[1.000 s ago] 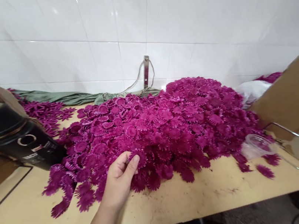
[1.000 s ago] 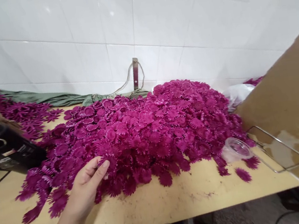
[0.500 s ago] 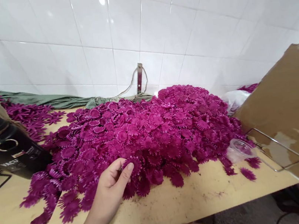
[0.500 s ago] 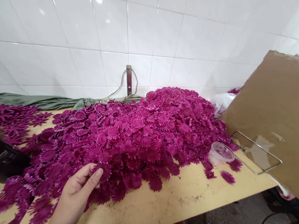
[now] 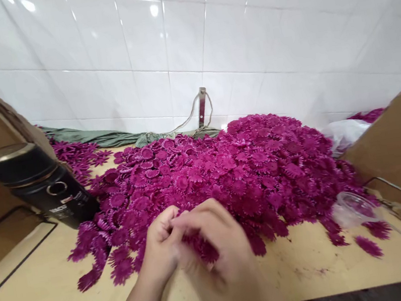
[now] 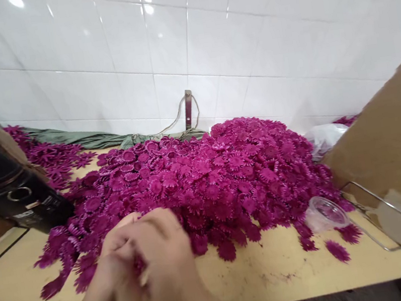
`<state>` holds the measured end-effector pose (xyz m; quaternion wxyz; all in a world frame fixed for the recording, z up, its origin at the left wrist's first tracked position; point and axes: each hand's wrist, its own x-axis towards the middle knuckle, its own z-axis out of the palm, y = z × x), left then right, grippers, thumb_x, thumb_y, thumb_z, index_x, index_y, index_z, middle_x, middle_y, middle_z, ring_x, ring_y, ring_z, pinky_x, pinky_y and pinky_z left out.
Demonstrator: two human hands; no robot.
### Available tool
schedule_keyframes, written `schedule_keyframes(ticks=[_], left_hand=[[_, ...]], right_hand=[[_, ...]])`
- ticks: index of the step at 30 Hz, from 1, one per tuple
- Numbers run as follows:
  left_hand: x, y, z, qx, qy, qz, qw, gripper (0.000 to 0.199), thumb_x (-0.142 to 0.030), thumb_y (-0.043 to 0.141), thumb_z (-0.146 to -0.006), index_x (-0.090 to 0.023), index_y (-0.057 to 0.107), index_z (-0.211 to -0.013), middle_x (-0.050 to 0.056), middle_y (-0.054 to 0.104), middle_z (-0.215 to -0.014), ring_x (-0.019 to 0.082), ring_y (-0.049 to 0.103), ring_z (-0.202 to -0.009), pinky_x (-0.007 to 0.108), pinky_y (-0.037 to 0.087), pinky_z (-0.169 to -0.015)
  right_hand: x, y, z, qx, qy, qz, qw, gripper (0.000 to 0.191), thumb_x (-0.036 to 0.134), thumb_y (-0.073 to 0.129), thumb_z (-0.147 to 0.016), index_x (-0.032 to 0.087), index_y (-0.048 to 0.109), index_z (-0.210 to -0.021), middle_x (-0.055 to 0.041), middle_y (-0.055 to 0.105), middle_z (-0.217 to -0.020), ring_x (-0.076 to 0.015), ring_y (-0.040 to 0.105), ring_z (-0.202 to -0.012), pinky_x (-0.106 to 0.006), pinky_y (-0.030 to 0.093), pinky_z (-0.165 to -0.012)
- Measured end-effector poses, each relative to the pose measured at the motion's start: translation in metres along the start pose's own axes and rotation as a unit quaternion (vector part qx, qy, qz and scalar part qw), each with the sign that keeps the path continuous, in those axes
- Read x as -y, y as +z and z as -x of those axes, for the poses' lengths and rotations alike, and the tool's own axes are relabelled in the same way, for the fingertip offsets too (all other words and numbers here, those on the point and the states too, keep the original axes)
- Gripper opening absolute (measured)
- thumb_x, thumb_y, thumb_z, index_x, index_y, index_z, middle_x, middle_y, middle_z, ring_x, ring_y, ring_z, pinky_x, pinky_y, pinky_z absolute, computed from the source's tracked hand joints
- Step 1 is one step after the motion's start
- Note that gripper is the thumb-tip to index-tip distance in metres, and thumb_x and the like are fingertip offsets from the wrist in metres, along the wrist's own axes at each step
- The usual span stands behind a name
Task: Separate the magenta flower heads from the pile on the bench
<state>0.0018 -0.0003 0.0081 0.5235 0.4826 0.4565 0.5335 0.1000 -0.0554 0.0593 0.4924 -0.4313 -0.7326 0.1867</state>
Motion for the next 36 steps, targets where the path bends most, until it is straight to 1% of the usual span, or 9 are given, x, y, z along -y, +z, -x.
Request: schedule_keyframes(ticks=[2, 4, 11, 15, 19, 24, 29, 33, 36], left_hand=[[-0.004, 0.001, -0.002, 0.009, 0.007, 0.006, 1.000, 0.042, -0.053, 0.068, -0.060, -0.018, 0.045, -0.052, -0.004, 0.040, -0.053, 0.010, 0.037, -0.053, 0.022, 0.035, -0.050], [-0.009, 0.005, -0.004, 0.006, 0.015, 0.013, 1.000, 0.044, -0.056, 0.065, -0.063, -0.018, 0.044, -0.054, -0.005, 0.037, -0.055, 0.010, 0.035, -0.055, 0.021, 0.034, -0.052], [-0.010, 0.008, -0.008, 0.040, 0.033, -0.013, 0.999, 0.041, -0.056, 0.056, -0.071, -0.019, 0.044, -0.060, -0.004, 0.039, -0.060, 0.011, 0.037, -0.060, 0.022, 0.036, -0.058], [-0.008, 0.005, -0.007, 0.062, 0.047, -0.059, 0.995, 0.030, -0.042, 0.057, -0.074, -0.019, 0.044, -0.061, -0.004, 0.042, -0.061, 0.012, 0.039, -0.061, 0.024, 0.035, -0.060], [-0.008, 0.002, -0.005, 0.076, 0.051, -0.069, 0.993, 0.028, -0.038, 0.056, -0.075, -0.019, 0.043, -0.060, -0.003, 0.042, -0.061, 0.012, 0.039, -0.060, 0.024, 0.033, -0.059], [-0.004, -0.005, -0.012, 0.033, 0.018, -0.019, 0.999, 0.040, -0.050, 0.058, -0.073, -0.020, 0.038, -0.057, -0.006, 0.033, -0.055, 0.010, 0.030, -0.053, 0.022, 0.028, -0.051], [-0.002, -0.006, -0.015, 0.049, 0.005, -0.007, 0.999, 0.043, -0.057, 0.056, -0.072, -0.018, 0.043, -0.058, -0.005, 0.039, -0.056, 0.010, 0.034, -0.054, 0.022, 0.030, -0.052], [-0.001, -0.009, -0.011, 0.060, 0.040, -0.014, 0.997, 0.039, -0.054, 0.054, -0.076, -0.018, 0.048, -0.062, -0.003, 0.043, -0.059, 0.011, 0.038, -0.058, 0.023, 0.033, -0.057], [-0.005, -0.014, -0.006, 0.054, 0.082, -0.036, 0.995, 0.036, -0.050, 0.053, -0.079, -0.018, 0.048, -0.063, -0.003, 0.042, -0.061, 0.012, 0.038, -0.059, 0.023, 0.034, -0.058]], right_hand=[[-0.011, -0.012, -0.010, -0.035, 0.040, 0.035, 0.998, 0.011, 0.023, 0.054, -0.082, 0.021, 0.060, -0.092, -0.0074, 0.060, -0.088, -0.0217, 0.056, -0.085, -0.039, 0.048, -0.075], [-0.027, -0.018, -0.015, -0.018, 0.074, 0.055, 0.996, 0.009, 0.022, 0.059, -0.078, 0.020, 0.058, -0.087, -0.0065, 0.060, -0.085, -0.0211, 0.056, -0.081, -0.038, 0.048, -0.073], [-0.059, -0.007, -0.024, 0.034, 0.097, -0.001, 0.995, 0.008, 0.014, 0.051, -0.078, 0.021, 0.055, -0.075, -0.0007, 0.057, -0.073, -0.0150, 0.055, -0.069, -0.028, 0.046, -0.064], [-0.067, -0.008, -0.037, -0.040, 0.089, 0.043, 0.994, 0.012, 0.017, 0.046, -0.080, 0.021, 0.051, -0.071, -0.0008, 0.056, -0.070, -0.0152, 0.053, -0.065, -0.028, 0.043, -0.062], [-0.073, -0.021, -0.052, -0.143, 0.138, 0.092, 0.976, 0.014, 0.022, 0.046, -0.081, 0.021, 0.048, -0.068, -0.0001, 0.052, -0.061, -0.0158, 0.049, -0.058, -0.030, 0.041, -0.058], [-0.060, -0.022, -0.052, 0.073, 0.108, -0.012, 0.991, 0.005, 0.022, 0.052, -0.081, 0.020, 0.057, -0.080, -0.0009, 0.058, -0.073, -0.0148, 0.054, -0.067, -0.027, 0.043, -0.061], [-0.054, -0.003, -0.045, 0.119, 0.124, -0.070, 0.983, 0.007, 0.015, 0.053, -0.076, 0.019, 0.052, -0.070, 0.0007, 0.055, -0.068, -0.0132, 0.053, -0.065, -0.026, 0.043, -0.063], [-0.061, -0.002, -0.052, 0.087, 0.108, -0.062, 0.988, 0.011, 0.019, 0.050, -0.077, 0.019, 0.050, -0.066, 0.0015, 0.051, -0.062, -0.0127, 0.049, -0.059, -0.025, 0.041, -0.056], [-0.079, -0.014, -0.066, -0.033, 0.113, 0.010, 0.993, 0.011, 0.022, 0.048, -0.076, 0.020, 0.049, -0.065, 0.0014, 0.050, -0.058, -0.0133, 0.047, -0.055, -0.027, 0.040, -0.054]])
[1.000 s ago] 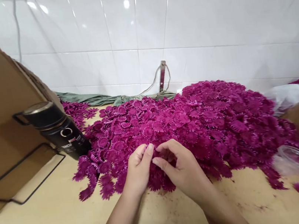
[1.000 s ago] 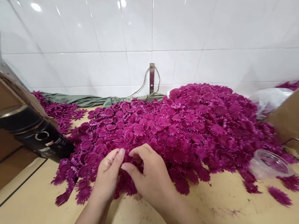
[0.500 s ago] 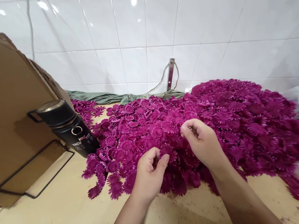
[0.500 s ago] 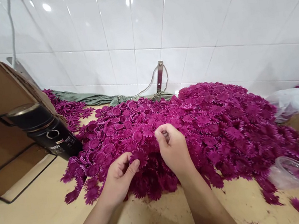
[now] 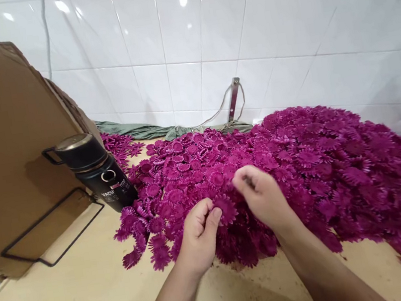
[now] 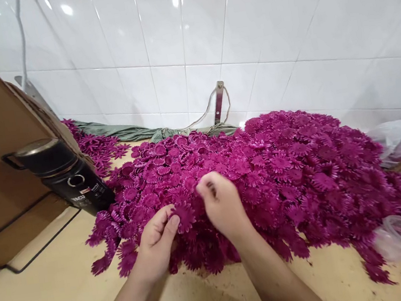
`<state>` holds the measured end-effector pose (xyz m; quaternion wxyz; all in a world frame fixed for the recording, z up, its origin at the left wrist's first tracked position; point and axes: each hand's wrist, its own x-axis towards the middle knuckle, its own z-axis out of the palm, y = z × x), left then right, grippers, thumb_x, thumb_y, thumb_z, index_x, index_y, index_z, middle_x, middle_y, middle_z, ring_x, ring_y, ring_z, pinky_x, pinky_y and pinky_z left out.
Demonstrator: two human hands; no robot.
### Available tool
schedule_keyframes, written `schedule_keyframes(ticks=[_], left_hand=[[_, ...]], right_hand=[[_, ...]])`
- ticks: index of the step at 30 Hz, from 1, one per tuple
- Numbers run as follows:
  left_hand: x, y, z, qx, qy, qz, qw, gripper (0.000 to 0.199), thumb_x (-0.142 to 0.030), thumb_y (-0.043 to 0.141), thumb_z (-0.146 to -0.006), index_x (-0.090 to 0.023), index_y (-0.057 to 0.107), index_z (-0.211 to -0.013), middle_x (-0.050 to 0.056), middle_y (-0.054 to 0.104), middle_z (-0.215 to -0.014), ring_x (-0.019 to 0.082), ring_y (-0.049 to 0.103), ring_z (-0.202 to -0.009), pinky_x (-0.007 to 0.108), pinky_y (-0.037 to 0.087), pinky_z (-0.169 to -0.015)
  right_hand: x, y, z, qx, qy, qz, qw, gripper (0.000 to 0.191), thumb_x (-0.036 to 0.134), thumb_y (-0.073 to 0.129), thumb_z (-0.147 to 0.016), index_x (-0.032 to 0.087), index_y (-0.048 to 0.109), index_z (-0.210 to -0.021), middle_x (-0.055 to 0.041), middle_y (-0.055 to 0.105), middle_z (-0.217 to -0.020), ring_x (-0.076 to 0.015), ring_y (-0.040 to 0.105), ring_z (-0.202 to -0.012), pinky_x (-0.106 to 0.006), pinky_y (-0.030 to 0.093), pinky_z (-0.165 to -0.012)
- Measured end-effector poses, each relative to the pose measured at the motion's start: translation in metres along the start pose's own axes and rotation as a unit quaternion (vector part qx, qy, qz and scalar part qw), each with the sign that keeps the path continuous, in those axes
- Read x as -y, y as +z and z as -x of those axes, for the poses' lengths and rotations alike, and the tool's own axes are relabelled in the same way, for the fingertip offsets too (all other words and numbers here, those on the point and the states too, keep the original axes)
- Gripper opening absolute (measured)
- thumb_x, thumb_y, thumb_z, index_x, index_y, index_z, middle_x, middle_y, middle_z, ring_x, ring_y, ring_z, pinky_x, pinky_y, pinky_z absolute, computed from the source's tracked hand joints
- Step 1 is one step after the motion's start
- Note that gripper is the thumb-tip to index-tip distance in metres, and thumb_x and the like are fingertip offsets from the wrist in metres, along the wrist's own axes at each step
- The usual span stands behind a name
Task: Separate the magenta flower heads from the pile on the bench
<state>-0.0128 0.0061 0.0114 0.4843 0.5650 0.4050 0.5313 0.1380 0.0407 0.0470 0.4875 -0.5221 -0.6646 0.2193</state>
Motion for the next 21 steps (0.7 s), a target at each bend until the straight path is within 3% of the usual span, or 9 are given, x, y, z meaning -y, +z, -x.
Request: schedule_keyframes(ticks=[3, 5, 7, 10, 12, 14, 18, 21], left_hand=[[-0.006, -0.003, 0.002, 0.008, 0.009, 0.005, 1.000, 0.035, -0.049, 0.055, -0.078, -0.018, 0.050, -0.063, -0.002, 0.043, -0.061, 0.012, 0.040, -0.060, 0.023, 0.035, -0.059], [-0.007, -0.003, 0.000, 0.008, -0.015, 0.027, 1.000, 0.033, -0.048, 0.058, -0.075, -0.017, 0.053, -0.066, -0.002, 0.046, -0.063, 0.012, 0.041, -0.061, 0.023, 0.036, -0.060], [-0.005, -0.002, -0.005, -0.004, -0.039, 0.050, 0.998, 0.033, -0.049, 0.062, -0.071, -0.017, 0.054, -0.068, -0.002, 0.047, -0.064, 0.012, 0.041, -0.062, 0.023, 0.035, -0.060], [0.000, -0.002, -0.013, -0.035, -0.060, 0.083, 0.994, 0.039, -0.051, 0.067, -0.066, -0.017, 0.049, -0.061, -0.005, 0.040, -0.059, 0.010, 0.036, -0.059, 0.022, 0.033, -0.058], [0.004, -0.001, -0.017, -0.051, -0.067, 0.096, 0.992, 0.044, -0.054, 0.068, -0.063, -0.017, 0.045, -0.057, -0.006, 0.036, -0.057, 0.009, 0.033, -0.057, 0.021, 0.031, -0.056], [0.006, 0.000, -0.018, -0.065, -0.067, 0.096, 0.991, 0.047, -0.057, 0.069, -0.061, -0.017, 0.044, -0.055, -0.006, 0.034, -0.057, 0.009, 0.032, -0.057, 0.021, 0.031, -0.056], [0.007, 0.004, -0.017, -0.055, -0.081, 0.105, 0.990, 0.050, -0.063, 0.063, -0.063, -0.016, 0.047, -0.056, -0.005, 0.035, -0.056, 0.009, 0.032, -0.057, 0.021, 0.030, -0.055], [0.004, 0.006, -0.015, -0.040, -0.066, 0.109, 0.991, 0.051, -0.065, 0.060, -0.066, -0.017, 0.043, -0.055, -0.006, 0.032, -0.056, 0.009, 0.029, -0.055, 0.021, 0.029, -0.053]], right_hand=[[-0.017, -0.015, -0.022, -0.137, 0.024, 0.075, 0.987, 0.008, 0.023, 0.049, -0.072, 0.021, 0.048, -0.064, 0.0010, 0.048, -0.056, -0.0149, 0.047, -0.052, -0.030, 0.042, -0.054], [-0.018, -0.022, -0.029, -0.159, -0.007, 0.126, 0.979, 0.004, 0.023, 0.052, -0.071, 0.020, 0.053, -0.071, -0.0038, 0.055, -0.068, -0.0189, 0.053, -0.063, -0.035, 0.046, -0.062], [-0.009, -0.023, -0.027, -0.156, -0.061, 0.175, 0.970, 0.016, 0.024, 0.053, -0.072, 0.017, 0.059, -0.085, -0.0110, 0.060, -0.091, -0.0254, 0.056, -0.086, -0.043, 0.045, -0.077], [0.012, -0.015, -0.009, -0.062, -0.095, 0.164, 0.980, 0.022, 0.030, 0.052, -0.080, 0.017, 0.061, -0.097, -0.0120, 0.061, -0.101, -0.0272, 0.053, -0.101, -0.046, 0.042, -0.087], [0.022, -0.006, 0.005, 0.058, -0.067, 0.091, 0.992, 0.019, 0.030, 0.053, -0.082, 0.019, 0.061, -0.094, -0.0085, 0.064, -0.092, -0.0227, 0.057, -0.090, -0.040, 0.046, -0.081], [0.023, 0.003, 0.016, 0.136, -0.020, 0.020, 0.990, 0.013, 0.027, 0.055, -0.080, 0.019, 0.060, -0.089, -0.0052, 0.064, -0.086, -0.0185, 0.058, -0.080, -0.034, 0.048, -0.074], [0.017, 0.014, 0.023, 0.209, 0.055, -0.075, 0.973, 0.001, 0.020, 0.055, -0.074, 0.019, 0.055, -0.074, 0.0009, 0.059, -0.070, -0.0134, 0.054, -0.066, -0.027, 0.045, -0.063], [0.014, 0.016, 0.020, 0.214, 0.050, -0.096, 0.971, 0.007, 0.019, 0.052, -0.073, 0.019, 0.051, -0.066, 0.0033, 0.051, -0.061, -0.0117, 0.048, -0.058, -0.025, 0.041, -0.056]])
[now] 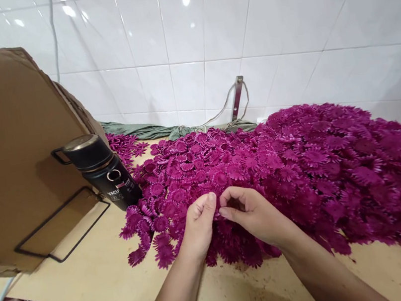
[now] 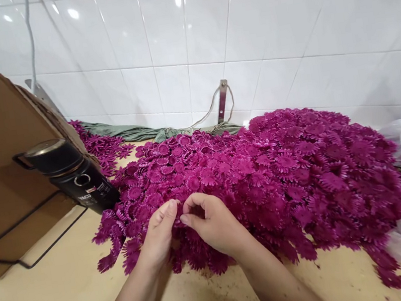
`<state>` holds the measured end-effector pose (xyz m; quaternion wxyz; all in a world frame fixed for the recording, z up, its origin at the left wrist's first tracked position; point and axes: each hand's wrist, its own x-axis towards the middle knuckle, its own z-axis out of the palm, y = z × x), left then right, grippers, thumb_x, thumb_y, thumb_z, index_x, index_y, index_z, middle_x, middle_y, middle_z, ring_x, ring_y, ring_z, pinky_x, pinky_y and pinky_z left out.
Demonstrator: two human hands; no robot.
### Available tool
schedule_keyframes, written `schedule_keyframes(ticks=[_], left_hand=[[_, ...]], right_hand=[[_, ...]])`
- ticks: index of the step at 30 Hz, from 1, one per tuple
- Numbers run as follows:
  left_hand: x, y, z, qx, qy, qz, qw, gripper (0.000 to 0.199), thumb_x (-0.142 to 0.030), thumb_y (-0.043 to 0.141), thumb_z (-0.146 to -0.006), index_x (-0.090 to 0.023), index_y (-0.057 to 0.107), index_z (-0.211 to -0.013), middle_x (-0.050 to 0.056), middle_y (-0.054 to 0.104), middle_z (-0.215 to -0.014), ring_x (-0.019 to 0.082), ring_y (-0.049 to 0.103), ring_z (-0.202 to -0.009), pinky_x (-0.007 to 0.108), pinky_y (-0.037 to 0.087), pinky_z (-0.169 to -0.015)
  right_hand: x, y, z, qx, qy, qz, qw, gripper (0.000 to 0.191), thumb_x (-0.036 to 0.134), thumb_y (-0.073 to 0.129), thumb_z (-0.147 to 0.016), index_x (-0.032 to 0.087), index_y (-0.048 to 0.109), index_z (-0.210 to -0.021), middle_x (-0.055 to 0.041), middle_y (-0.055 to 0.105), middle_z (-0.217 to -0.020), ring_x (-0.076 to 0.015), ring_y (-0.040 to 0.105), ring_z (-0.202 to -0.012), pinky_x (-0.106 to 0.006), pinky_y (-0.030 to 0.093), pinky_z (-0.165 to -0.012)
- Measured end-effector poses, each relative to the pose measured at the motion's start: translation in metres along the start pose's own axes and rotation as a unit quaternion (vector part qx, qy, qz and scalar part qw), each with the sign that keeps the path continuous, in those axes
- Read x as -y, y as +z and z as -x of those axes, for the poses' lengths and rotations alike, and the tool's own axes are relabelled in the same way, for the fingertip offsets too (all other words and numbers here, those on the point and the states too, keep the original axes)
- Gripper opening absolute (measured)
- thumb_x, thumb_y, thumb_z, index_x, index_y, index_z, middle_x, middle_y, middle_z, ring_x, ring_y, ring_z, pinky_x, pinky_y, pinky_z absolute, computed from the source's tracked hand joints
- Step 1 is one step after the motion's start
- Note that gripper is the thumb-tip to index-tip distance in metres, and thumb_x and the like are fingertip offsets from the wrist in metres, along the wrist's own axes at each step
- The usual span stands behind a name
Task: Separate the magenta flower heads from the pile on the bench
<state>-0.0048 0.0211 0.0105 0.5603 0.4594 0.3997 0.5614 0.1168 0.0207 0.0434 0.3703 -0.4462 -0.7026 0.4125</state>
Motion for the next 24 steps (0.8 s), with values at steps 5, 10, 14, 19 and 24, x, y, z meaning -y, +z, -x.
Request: schedule_keyframes(ticks=[5, 10, 14, 19, 24], left_hand=[[-0.008, -0.004, 0.007, 0.030, 0.046, -0.059, 0.997, 0.050, -0.060, 0.058, -0.070, -0.019, 0.036, -0.054, -0.006, 0.030, -0.057, 0.009, 0.029, -0.055, 0.022, 0.028, -0.053], [-0.010, -0.008, 0.008, 0.016, 0.027, -0.050, 0.998, 0.038, -0.052, 0.063, -0.070, -0.017, 0.049, -0.062, -0.005, 0.040, -0.059, 0.010, 0.036, -0.057, 0.022, 0.033, -0.056], [-0.006, -0.006, 0.002, 0.007, 0.000, -0.041, 0.999, 0.032, -0.045, 0.065, -0.068, -0.016, 0.052, -0.065, -0.004, 0.044, -0.059, 0.010, 0.039, -0.059, 0.022, 0.034, -0.058], [-0.004, -0.005, -0.001, -0.006, 0.015, -0.063, 0.998, 0.039, -0.050, 0.064, -0.067, -0.018, 0.044, -0.057, -0.006, 0.037, -0.055, 0.009, 0.033, -0.055, 0.021, 0.030, -0.054], [-0.001, -0.004, 0.001, -0.008, 0.015, -0.065, 0.998, 0.049, -0.061, 0.057, -0.069, -0.019, 0.037, -0.053, -0.006, 0.031, -0.055, 0.009, 0.029, -0.055, 0.022, 0.029, -0.054]], right_hand=[[-0.011, -0.031, -0.017, -0.254, -0.046, 0.143, 0.956, 0.010, 0.021, 0.046, -0.075, 0.021, 0.047, -0.065, -0.0007, 0.051, -0.061, -0.0161, 0.049, -0.058, -0.030, 0.042, -0.057], [-0.019, -0.061, -0.030, -0.394, -0.043, 0.274, 0.876, 0.018, 0.024, 0.052, -0.072, 0.017, 0.057, -0.087, -0.0127, 0.059, -0.089, -0.0259, 0.057, -0.080, -0.045, 0.047, -0.075], [-0.002, -0.036, -0.012, -0.265, -0.070, 0.251, 0.929, 0.029, 0.030, 0.049, -0.082, 0.017, 0.058, -0.107, -0.0137, 0.062, -0.105, -0.0274, 0.057, -0.099, -0.048, 0.046, -0.086], [0.002, 0.001, 0.006, -0.088, -0.027, 0.075, 0.993, 0.023, 0.026, 0.056, -0.079, 0.019, 0.059, -0.100, -0.0073, 0.067, -0.097, -0.0199, 0.063, -0.089, -0.037, 0.049, -0.082], [-0.011, 0.010, 0.003, -0.076, -0.005, -0.086, 0.993, 0.012, 0.024, 0.057, -0.073, 0.019, 0.056, -0.083, -0.0012, 0.063, -0.073, -0.0154, 0.060, -0.069, -0.030, 0.051, -0.066]])
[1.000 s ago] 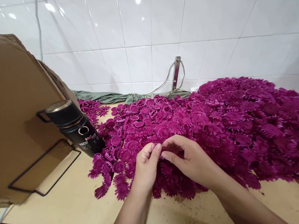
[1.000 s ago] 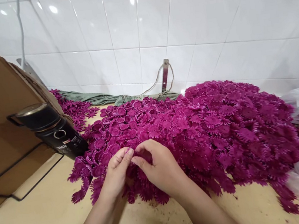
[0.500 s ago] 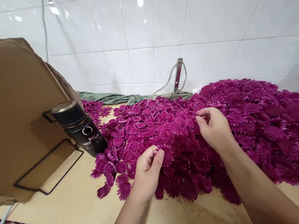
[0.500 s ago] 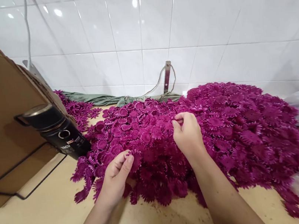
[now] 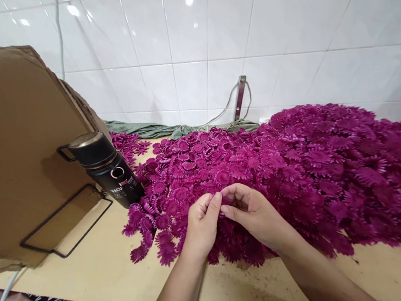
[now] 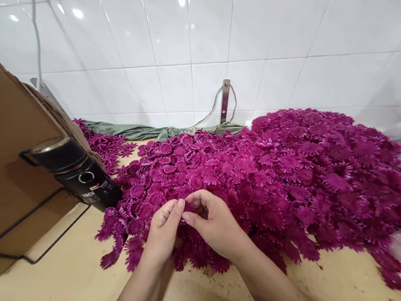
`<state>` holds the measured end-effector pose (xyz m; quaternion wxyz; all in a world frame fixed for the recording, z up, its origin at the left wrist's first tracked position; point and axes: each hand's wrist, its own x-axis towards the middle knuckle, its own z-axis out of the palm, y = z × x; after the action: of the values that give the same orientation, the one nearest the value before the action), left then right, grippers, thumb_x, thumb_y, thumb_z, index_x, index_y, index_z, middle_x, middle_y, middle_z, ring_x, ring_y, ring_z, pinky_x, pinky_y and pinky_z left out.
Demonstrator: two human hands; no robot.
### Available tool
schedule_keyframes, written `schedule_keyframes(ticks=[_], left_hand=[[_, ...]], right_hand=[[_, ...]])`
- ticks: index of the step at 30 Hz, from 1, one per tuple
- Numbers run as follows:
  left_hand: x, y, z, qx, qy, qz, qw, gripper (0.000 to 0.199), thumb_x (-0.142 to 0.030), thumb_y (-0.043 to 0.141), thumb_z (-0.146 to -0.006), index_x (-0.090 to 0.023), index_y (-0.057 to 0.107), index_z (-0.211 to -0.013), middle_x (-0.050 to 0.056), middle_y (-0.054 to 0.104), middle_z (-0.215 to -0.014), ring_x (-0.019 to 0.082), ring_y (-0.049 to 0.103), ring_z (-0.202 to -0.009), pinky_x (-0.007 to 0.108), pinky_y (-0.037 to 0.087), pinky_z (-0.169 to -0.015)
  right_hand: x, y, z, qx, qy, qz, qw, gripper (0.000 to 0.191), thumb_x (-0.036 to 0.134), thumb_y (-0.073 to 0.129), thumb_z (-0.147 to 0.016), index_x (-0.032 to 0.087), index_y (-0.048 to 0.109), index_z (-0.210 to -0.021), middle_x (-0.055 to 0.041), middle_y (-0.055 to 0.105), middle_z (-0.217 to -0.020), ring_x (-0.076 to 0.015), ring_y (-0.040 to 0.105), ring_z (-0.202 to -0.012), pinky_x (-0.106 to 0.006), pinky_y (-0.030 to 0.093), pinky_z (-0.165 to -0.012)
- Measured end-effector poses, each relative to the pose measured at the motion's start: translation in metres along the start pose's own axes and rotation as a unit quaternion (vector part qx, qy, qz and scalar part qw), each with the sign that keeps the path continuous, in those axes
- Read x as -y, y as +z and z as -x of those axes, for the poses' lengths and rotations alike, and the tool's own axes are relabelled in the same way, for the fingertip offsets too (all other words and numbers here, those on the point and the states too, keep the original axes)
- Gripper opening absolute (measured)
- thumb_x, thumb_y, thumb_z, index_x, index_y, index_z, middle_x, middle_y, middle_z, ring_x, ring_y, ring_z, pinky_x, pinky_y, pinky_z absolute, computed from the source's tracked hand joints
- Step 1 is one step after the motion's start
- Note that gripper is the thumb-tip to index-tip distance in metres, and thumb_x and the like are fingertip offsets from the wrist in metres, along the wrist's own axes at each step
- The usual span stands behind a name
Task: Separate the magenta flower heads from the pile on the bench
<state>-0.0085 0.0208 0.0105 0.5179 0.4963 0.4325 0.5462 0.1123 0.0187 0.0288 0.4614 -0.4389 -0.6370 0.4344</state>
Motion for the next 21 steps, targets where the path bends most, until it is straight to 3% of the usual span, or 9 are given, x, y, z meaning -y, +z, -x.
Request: schedule_keyframes(ticks=[4, 6, 10, 12, 16, 18, 21], left_hand=[[0.001, 0.002, -0.001, 0.004, 0.007, -0.009, 1.000, 0.052, -0.065, 0.056, -0.067, -0.019, 0.036, -0.054, -0.006, 0.031, -0.056, 0.010, 0.030, -0.056, 0.023, 0.029, -0.054], [0.000, 0.002, -0.002, 0.006, 0.009, -0.020, 1.000, 0.051, -0.064, 0.057, -0.068, -0.019, 0.037, -0.055, -0.006, 0.032, -0.056, 0.010, 0.030, -0.056, 0.022, 0.028, -0.052], [-0.006, 0.000, -0.002, -0.014, 0.025, -0.032, 0.999, 0.047, -0.059, 0.056, -0.072, -0.020, 0.035, -0.057, -0.006, 0.031, -0.057, 0.010, 0.029, -0.056, 0.022, 0.028, -0.052], [-0.011, -0.001, 0.004, -0.027, 0.035, -0.034, 0.998, 0.045, -0.056, 0.054, -0.075, -0.020, 0.034, -0.057, -0.006, 0.030, -0.057, 0.010, 0.029, -0.055, 0.022, 0.028, -0.052], [-0.016, -0.006, 0.017, -0.007, 0.064, -0.061, 0.996, 0.042, -0.048, 0.050, -0.081, -0.020, 0.035, -0.054, -0.005, 0.032, -0.057, 0.010, 0.031, -0.055, 0.023, 0.029, -0.053], [-0.015, -0.011, 0.018, -0.016, 0.059, -0.056, 0.997, 0.037, -0.045, 0.054, -0.079, -0.019, 0.041, -0.056, -0.005, 0.035, -0.057, 0.010, 0.033, -0.055, 0.023, 0.031, -0.054], [-0.013, -0.016, 0.011, -0.048, 0.056, -0.012, 0.997, 0.024, -0.039, 0.061, -0.074, -0.018, 0.053, -0.065, -0.003, 0.046, -0.061, 0.012, 0.042, -0.060, 0.023, 0.036, -0.059]], right_hand=[[0.004, 0.006, 0.000, -0.085, -0.035, 0.068, 0.993, 0.002, 0.021, 0.052, -0.075, 0.020, 0.054, -0.076, -0.0010, 0.060, -0.067, -0.0153, 0.057, -0.064, -0.029, 0.048, -0.062], [0.008, 0.012, 0.000, -0.128, -0.061, 0.127, 0.982, 0.006, 0.017, 0.049, -0.076, 0.021, 0.053, -0.076, -0.0014, 0.060, -0.068, -0.0160, 0.057, -0.064, -0.030, 0.047, -0.062], [0.012, 0.021, -0.010, -0.156, -0.112, 0.223, 0.956, 0.012, 0.014, 0.043, -0.078, 0.021, 0.052, -0.073, -0.0026, 0.060, -0.069, -0.0180, 0.056, -0.066, -0.031, 0.044, -0.064], [0.014, 0.016, -0.021, -0.174, -0.124, 0.247, 0.945, 0.015, 0.015, 0.041, -0.080, 0.021, 0.051, -0.071, -0.0031, 0.059, -0.069, -0.0183, 0.055, -0.066, -0.032, 0.043, -0.063], [0.022, -0.015, -0.036, -0.300, -0.058, 0.192, 0.932, 0.012, 0.013, 0.046, -0.078, 0.021, 0.048, -0.070, 0.0002, 0.051, -0.060, -0.0154, 0.049, -0.053, -0.028, 0.039, -0.050], [0.027, -0.026, -0.034, -0.278, -0.054, 0.160, 0.946, 0.007, 0.015, 0.049, -0.078, 0.020, 0.051, -0.074, 0.0018, 0.049, -0.058, -0.0134, 0.046, -0.049, -0.026, 0.036, -0.045], [0.031, -0.025, -0.023, -0.172, -0.097, 0.176, 0.964, 0.008, 0.025, 0.050, -0.083, 0.020, 0.056, -0.081, -0.0007, 0.056, -0.065, -0.0144, 0.052, -0.056, -0.027, 0.044, -0.051]])
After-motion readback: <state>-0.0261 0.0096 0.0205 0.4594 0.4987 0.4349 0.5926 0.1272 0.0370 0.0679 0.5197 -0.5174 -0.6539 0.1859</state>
